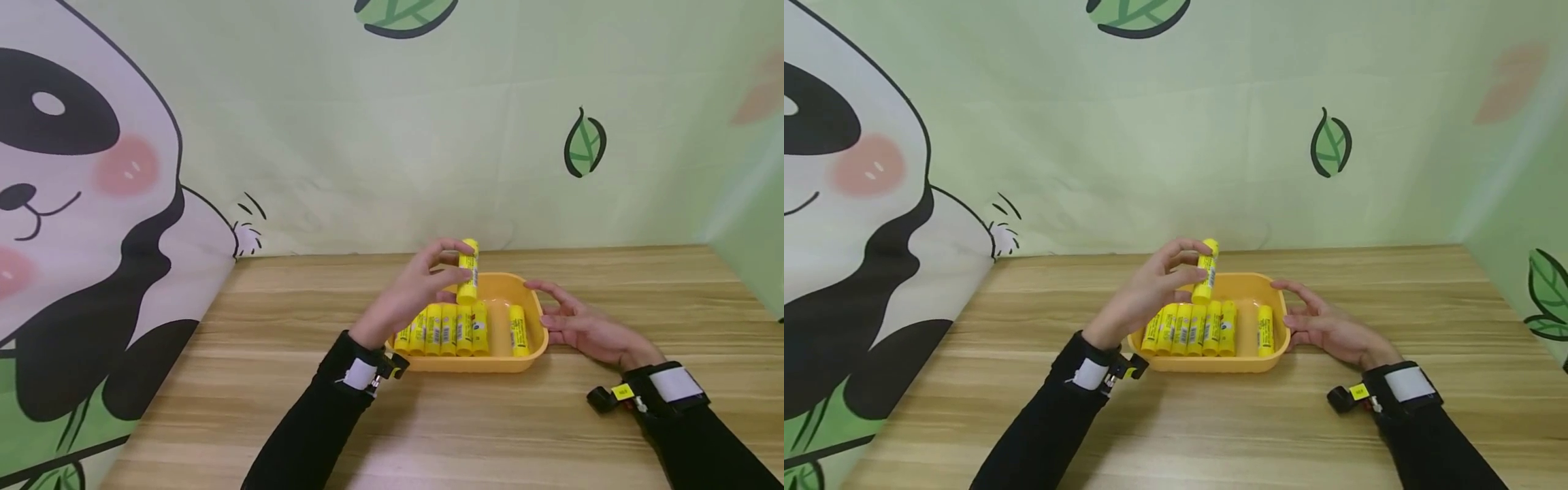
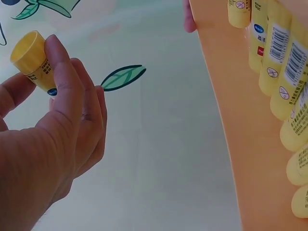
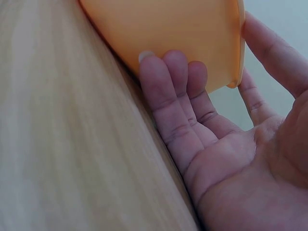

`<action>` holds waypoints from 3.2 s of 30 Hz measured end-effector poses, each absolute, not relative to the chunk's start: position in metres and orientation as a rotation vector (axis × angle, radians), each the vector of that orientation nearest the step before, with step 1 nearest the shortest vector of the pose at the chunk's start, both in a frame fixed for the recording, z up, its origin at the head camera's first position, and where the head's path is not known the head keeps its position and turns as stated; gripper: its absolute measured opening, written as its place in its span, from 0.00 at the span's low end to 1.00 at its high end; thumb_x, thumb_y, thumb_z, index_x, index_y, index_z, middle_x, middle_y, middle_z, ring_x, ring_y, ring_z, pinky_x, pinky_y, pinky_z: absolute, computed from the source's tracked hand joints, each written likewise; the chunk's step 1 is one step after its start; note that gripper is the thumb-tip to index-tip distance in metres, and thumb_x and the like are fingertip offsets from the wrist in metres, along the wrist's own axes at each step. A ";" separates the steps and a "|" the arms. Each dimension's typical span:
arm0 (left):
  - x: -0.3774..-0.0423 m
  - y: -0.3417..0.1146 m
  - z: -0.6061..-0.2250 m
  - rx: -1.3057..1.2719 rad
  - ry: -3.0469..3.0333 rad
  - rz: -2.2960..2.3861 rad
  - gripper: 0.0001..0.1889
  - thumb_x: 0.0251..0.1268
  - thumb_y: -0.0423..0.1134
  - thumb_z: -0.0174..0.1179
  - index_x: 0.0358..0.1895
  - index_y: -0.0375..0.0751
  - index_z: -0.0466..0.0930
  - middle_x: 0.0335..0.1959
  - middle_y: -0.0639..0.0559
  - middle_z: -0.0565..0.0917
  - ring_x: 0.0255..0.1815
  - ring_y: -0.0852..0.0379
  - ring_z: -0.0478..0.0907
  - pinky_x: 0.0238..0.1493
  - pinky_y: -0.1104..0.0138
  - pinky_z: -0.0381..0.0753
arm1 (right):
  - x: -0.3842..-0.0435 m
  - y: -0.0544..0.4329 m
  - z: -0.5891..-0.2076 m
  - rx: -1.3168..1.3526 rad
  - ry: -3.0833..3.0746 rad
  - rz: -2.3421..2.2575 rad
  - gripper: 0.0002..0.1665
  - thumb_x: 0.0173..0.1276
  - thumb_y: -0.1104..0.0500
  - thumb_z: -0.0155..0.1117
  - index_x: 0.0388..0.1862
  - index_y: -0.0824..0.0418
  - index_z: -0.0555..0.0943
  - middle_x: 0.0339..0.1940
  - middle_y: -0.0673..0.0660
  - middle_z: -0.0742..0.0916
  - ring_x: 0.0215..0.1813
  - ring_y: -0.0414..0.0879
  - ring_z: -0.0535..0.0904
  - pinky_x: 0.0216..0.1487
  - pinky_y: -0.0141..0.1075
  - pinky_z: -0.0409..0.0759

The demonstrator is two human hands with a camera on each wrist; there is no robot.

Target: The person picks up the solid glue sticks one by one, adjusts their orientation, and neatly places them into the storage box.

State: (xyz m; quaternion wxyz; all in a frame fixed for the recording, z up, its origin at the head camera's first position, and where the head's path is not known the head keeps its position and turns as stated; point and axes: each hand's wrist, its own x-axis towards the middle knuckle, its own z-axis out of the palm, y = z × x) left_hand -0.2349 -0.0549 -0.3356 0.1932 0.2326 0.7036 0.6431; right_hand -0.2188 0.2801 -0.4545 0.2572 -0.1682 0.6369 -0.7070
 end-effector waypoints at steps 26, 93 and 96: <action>-0.260 0.013 -0.338 0.711 2.091 1.214 0.22 0.73 0.35 0.65 0.66 0.34 0.74 0.51 0.42 0.80 0.43 0.49 0.82 0.51 0.55 0.87 | -0.223 0.283 -0.458 -0.483 1.729 -1.890 0.36 0.84 0.64 0.50 0.82 0.41 0.55 0.73 0.62 0.75 0.66 0.50 0.80 0.64 0.43 0.81; -0.253 0.054 -0.353 0.448 2.290 0.612 0.10 0.70 0.33 0.68 0.49 0.35 0.79 0.39 0.47 0.80 0.39 0.50 0.81 0.43 0.64 0.88 | -0.222 0.284 -0.455 -0.480 1.732 -1.899 0.36 0.84 0.63 0.50 0.83 0.43 0.54 0.73 0.67 0.74 0.65 0.53 0.81 0.64 0.45 0.81; -0.254 0.053 -0.352 0.464 2.288 0.628 0.11 0.70 0.33 0.68 0.49 0.35 0.78 0.39 0.47 0.79 0.38 0.51 0.80 0.43 0.64 0.88 | -0.222 0.284 -0.454 -0.472 1.726 -1.905 0.36 0.83 0.63 0.50 0.83 0.42 0.54 0.71 0.66 0.75 0.65 0.52 0.81 0.64 0.45 0.81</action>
